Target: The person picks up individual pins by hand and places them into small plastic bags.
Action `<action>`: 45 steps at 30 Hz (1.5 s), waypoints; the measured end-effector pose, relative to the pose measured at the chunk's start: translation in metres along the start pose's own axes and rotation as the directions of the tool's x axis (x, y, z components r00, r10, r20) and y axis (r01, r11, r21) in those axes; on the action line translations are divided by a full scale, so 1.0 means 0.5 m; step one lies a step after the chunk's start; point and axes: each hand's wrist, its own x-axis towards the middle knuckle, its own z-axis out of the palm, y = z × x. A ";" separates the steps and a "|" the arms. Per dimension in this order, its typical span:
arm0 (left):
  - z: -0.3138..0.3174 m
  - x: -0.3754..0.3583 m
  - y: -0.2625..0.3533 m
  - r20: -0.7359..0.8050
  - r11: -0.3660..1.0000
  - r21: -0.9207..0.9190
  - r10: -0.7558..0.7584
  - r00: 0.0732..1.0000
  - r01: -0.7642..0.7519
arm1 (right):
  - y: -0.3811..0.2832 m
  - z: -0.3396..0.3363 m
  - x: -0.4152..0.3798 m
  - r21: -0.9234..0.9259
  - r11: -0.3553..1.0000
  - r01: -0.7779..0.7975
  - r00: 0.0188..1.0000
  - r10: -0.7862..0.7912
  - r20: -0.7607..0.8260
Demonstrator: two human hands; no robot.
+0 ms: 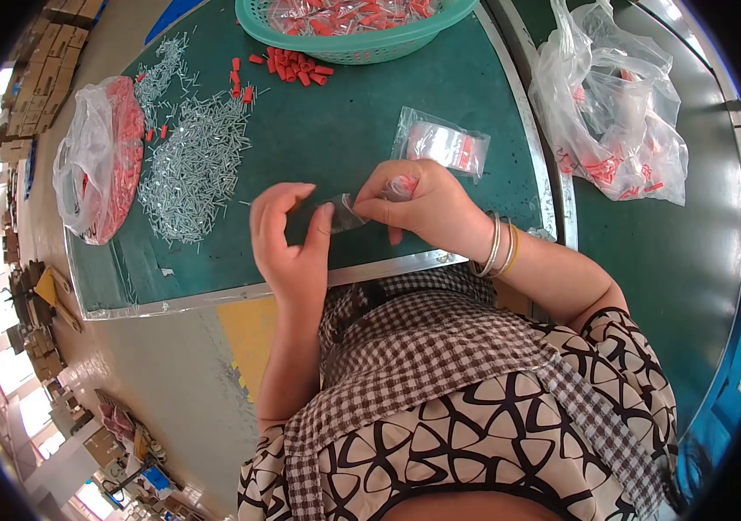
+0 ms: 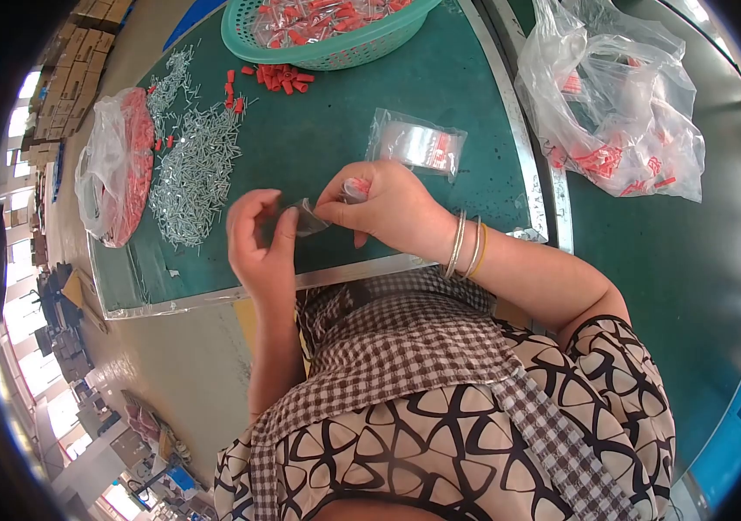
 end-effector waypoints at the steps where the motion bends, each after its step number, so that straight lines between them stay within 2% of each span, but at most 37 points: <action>1: 0.004 0.003 0.003 -0.068 0.958 0.199 0.225 0.972 -0.208 | -0.005 0.002 -0.001 -0.005 1.000 -0.007 1.000 0.007 -0.022; 4: -0.002 -0.019 0.020 0.020 0.971 0.109 0.213 0.977 -0.214 | 0.001 0.008 -0.003 -0.052 0.995 0.079 0.993 -0.084 -0.083; 5: 0.002 -0.023 0.022 0.072 0.984 0.076 0.156 0.985 -0.161 | 0.007 0.009 -0.002 -0.151 0.972 0.180 0.976 -0.195 -0.097; 6: 0.005 -0.028 0.024 0.099 1.000 -0.001 -0.022 0.995 0.022 | 0.015 0.010 -0.001 -0.247 0.929 0.275 0.947 -0.306 -0.099; 8: 0.013 -0.037 0.025 0.193 0.913 -0.138 -0.355 0.915 0.384 | 0.026 0.010 0.003 -0.404 0.820 0.405 0.880 -0.470 -0.073; 10: 0.016 -0.039 0.018 0.215 0.887 -0.220 -0.361 0.907 0.405 | 0.031 0.005 0.006 -0.521 0.708 0.477 0.819 -0.574 -0.029; 12: 0.016 -0.038 0.020 0.238 0.862 -0.259 -0.381 0.894 0.436 | 0.035 0.006 0.006 -0.533 0.690 0.489 0.808 -0.588 -0.021; 16: 0.017 -0.039 0.012 0.196 0.955 -0.057 -0.275 0.941 0.291 | 0.042 0.012 0.007 -0.527 0.676 0.515 0.797 -0.604 0.004; 18: 0.015 -0.034 0.014 0.187 0.974 0.023 -0.227 0.956 0.226 | 0.039 0.012 0.005 -0.472 0.745 0.471 0.840 -0.542 -0.017; 19: 0.016 -0.036 0.010 0.179 0.967 -0.035 -0.243 0.953 0.253 | 0.035 0.011 0.005 -0.443 0.777 0.448 0.860 -0.510 -0.026; 21: 0.019 -0.041 -0.002 0.167 0.942 -0.153 -0.274 0.947 0.300 | 0.013 0.012 -0.001 -0.221 0.948 0.229 0.965 -0.250 -0.075; 22: 0.017 -0.040 0.001 0.204 0.928 -0.185 -0.285 0.937 0.323 | 0.007 0.012 -0.003 -0.101 0.990 0.101 0.991 -0.109 -0.074; 25: 0.008 -0.035 0.013 0.291 0.890 -0.244 -0.312 0.904 0.385 | 0.013 0.010 -0.002 -0.244 0.952 0.187 0.974 -0.211 -0.077; 28: 0.008 -0.033 0.019 0.312 0.883 -0.228 -0.332 0.890 0.409 | 0.024 0.005 0.001 -0.490 0.775 0.398 0.883 -0.468 -0.023; 30: 0.010 -0.034 0.020 0.299 0.895 -0.175 -0.349 0.888 0.410 | 0.035 0.006 0.006 -0.511 0.737 0.442 0.852 -0.523 -0.016; 33: 0.012 -0.035 0.009 0.245 0.969 -0.037 -0.228 0.942 0.244 | 0.035 0.008 0.005 -0.537 0.703 0.466 0.837 -0.546 0.011; 34: 0.012 -0.036 0.007 0.237 0.971 -0.024 -0.227 0.945 0.239 | 0.034 0.008 0.004 -0.546 0.696 0.467 0.838 -0.544 0.024; 36: 0.014 -0.036 0.004 0.220 0.974 0.001 -0.222 0.950 0.228 | 0.033 0.007 0.003 -0.489 0.753 0.440 0.866 -0.500 0.009; 37: 0.013 -0.035 0.007 0.225 0.958 -0.066 -0.259 0.939 0.280 | 0.032 0.006 0.003 -0.460 0.779 0.426 0.878 -0.478 0.004; 39: 0.011 -0.033 0.015 0.242 0.905 -0.194 -0.330 0.913 0.378 | 0.017 0.009 -0.001 -0.227 0.958 0.177 0.979 -0.195 -0.059; 40: 0.011 -0.033 0.015 0.251 0.909 -0.188 -0.322 0.913 0.373 | 0.011 0.010 -0.002 -0.099 0.994 0.036 0.997 -0.042 -0.060; 43: 0.005 -0.034 0.014 0.287 0.908 -0.180 -0.320 0.903 0.379 | 0.009 0.010 -0.004 -0.087 0.996 0.000 0.998 -0.005 -0.055; 45: 0.001 -0.033 0.013 0.324 0.888 -0.197 -0.342 0.882 0.416 | 0.021 0.007 0.001 -0.384 0.872 0.303 0.940 -0.340 -0.031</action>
